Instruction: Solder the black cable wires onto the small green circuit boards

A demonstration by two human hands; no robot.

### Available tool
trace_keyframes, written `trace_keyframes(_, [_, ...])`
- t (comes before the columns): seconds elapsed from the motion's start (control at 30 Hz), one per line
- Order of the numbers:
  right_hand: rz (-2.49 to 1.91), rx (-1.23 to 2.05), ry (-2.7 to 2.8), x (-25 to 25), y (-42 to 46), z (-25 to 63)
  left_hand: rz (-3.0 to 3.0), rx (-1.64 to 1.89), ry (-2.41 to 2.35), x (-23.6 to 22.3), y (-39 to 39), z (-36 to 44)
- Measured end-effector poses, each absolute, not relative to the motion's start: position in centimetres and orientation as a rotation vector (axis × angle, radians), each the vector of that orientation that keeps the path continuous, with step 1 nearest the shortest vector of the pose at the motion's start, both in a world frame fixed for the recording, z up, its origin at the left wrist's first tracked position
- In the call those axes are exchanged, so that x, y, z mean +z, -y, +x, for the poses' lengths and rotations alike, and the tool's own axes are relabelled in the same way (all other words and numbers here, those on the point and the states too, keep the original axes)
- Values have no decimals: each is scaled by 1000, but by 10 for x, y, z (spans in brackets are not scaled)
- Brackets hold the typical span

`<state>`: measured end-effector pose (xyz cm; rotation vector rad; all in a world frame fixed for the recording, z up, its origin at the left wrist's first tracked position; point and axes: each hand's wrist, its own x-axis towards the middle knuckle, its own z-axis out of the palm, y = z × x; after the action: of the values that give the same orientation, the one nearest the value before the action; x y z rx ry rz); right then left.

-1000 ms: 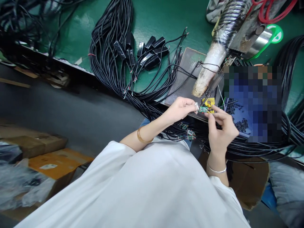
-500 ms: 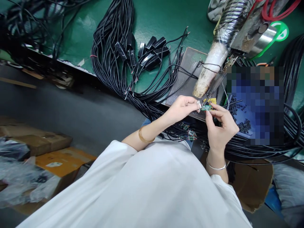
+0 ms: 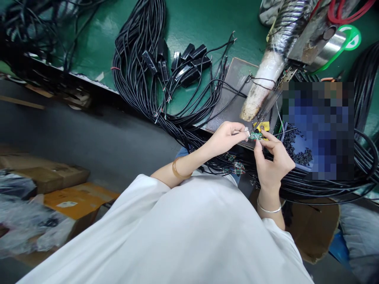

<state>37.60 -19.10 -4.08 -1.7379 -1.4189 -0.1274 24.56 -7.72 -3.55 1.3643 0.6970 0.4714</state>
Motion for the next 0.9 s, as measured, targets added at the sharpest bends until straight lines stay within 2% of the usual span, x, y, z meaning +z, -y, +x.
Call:
trace_keyframes(0.4, [-1783, -16, 1289, -37, 188, 370, 2236, 856, -751, -54, 98, 226])
trace_keyframes(0.5, [-1784, -67, 1334, -38, 188, 369, 2159, 858, -805, -52, 95, 231])
trace_keyframes(0.73, [-1759, -56, 1328, -35, 187, 373, 1540, 677, -689, -43, 81, 239])
trace_keyframes(0.9, [-1748, -41, 1346, -34, 186, 374, 1419, 625, -671, -46, 79, 240])
